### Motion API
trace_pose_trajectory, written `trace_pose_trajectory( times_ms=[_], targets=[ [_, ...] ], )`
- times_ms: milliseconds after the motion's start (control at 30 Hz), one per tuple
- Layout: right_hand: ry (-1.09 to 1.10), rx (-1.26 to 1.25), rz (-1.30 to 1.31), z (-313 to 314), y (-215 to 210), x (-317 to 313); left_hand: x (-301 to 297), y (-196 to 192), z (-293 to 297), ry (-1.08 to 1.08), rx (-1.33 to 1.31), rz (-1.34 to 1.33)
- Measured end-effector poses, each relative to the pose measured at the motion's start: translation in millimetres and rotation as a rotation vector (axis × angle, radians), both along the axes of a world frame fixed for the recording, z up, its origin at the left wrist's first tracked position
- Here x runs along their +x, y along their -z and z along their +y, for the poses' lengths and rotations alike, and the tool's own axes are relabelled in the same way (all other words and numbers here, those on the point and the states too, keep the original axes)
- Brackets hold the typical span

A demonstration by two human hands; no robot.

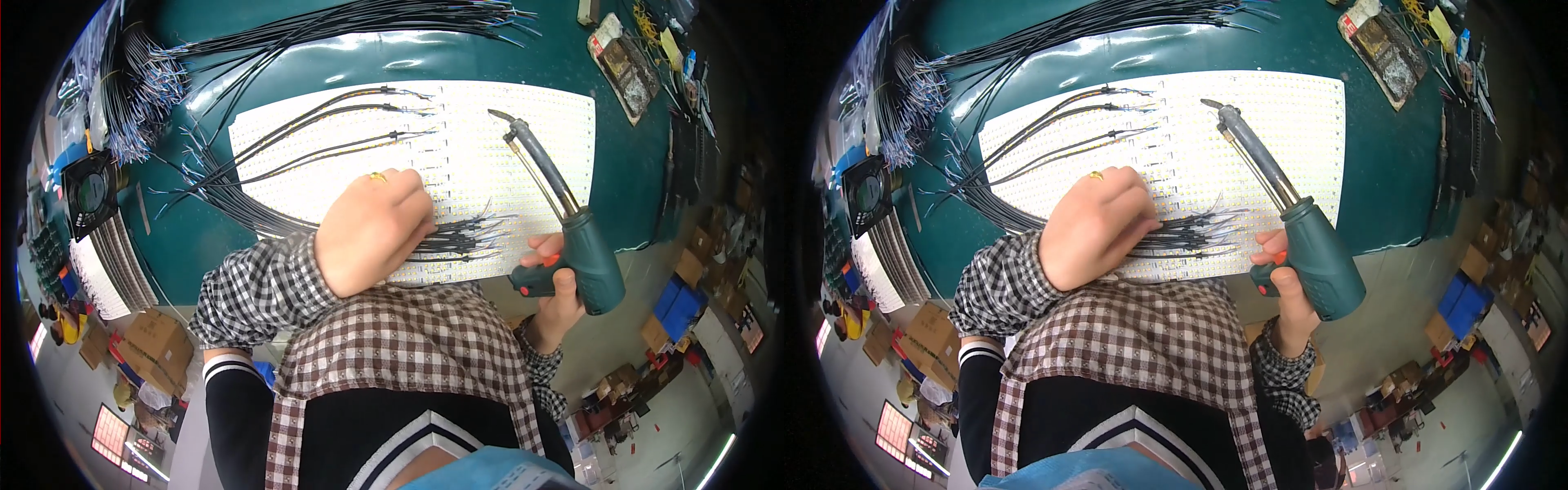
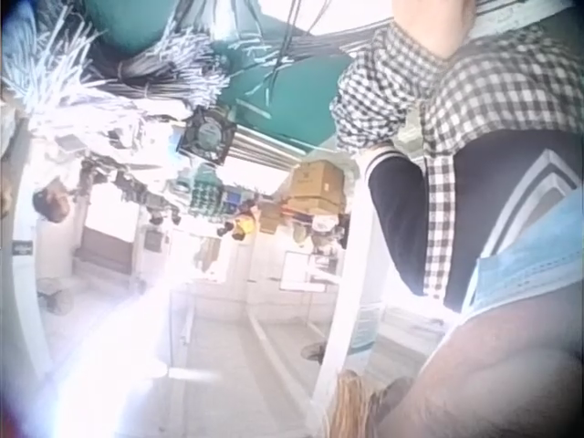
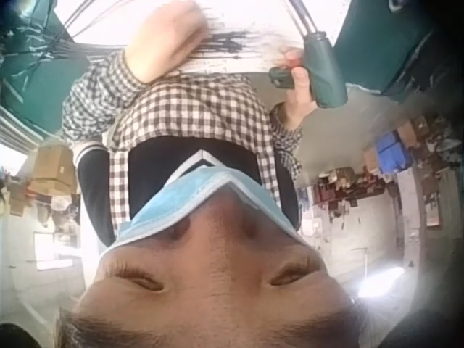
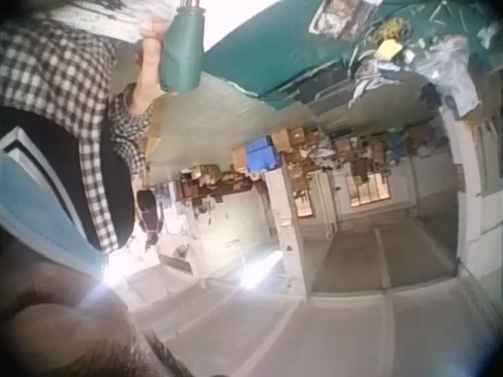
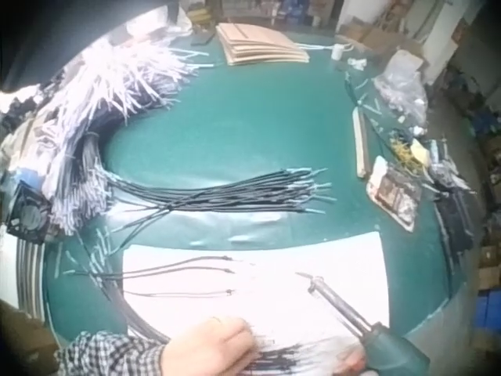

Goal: The person solders wires onto an LED panel using a soldering tool, moves the finished panel aside, and solders additional wires onto another LED panel.

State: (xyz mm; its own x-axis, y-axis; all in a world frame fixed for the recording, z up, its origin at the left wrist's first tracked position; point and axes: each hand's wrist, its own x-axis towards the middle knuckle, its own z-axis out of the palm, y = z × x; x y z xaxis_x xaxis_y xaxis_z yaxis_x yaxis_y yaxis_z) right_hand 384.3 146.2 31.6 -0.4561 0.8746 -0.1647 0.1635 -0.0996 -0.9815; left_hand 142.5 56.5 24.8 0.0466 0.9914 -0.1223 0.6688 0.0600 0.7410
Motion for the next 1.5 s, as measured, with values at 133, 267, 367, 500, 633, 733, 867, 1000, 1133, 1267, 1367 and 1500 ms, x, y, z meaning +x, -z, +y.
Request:
trace_pose_trajectory(
  times_ms=[133, 267, 367, 500, 633, 733, 867, 1000, 1133, 1267, 1367, 1500],
  targets=[
    [-0.007, 0.026, 0.073, 1.9, 9.3, 2.9, 4.7, 7.9, 2.9, -0.046, 0.086, 0.003],
    [-0.015, 0.031, 0.105, 1.8, 12.7, 3.1, 10.5, 5.1, 2.2, -0.001, 0.064, 0.129],
    [0.027, 0.046, 0.097, 0.6, 11.8, 1.4, 13.3, 5.1, 2.2, -0.052, 0.021, 0.076],
    [0.035, 0.032, 0.102, 2.3, 12.2, -0.1, 16.6, 8.1, 1.4, -0.032, 0.070, 0.156],
    [0.041, 0.036, 0.113, 3.6, 11.5, -0.6, 12.9, 10.9, 0.9, -0.069, 0.101, 0.033],
    [0.109, 0.007, 0.136, 1.8, 10.4, -3.8, 13.6, 7.6, -2.2, -0.082, 0.121, 0.159],
    [0.183, -0.009, 0.177, 2.4, 8.8, -6.3, 13.0, 1.1, -2.8, 0.018, 0.150, 0.180],
    [0.159, 0.010, 0.202, 3.4, 10.7, -4.9, -3.8, -1.4, -0.1, -0.081, 0.293, 0.112],
    [0.170, 0.028, 0.218, 3.8, 13.7, -4.3, -24.1, -6.2, -7.3, -0.345, 0.179, 0.291],
    [0.197, 0.009, 0.182, 5.5, 16.5, -7.2, -17.6, -0.4, 1.6, -0.320, 0.249, 0.254],
    [0.175, -0.012, 0.171, 2.8, 15.2, -3.9, -14.2, 11.1, 19.8, -0.194, 0.189, 0.199],
    [0.053, 0.053, 0.145, 0.7, 16.5, 2.6, -14.0, 11.7, 22.6, -0.251, 0.201, 0.167]
  ],
)
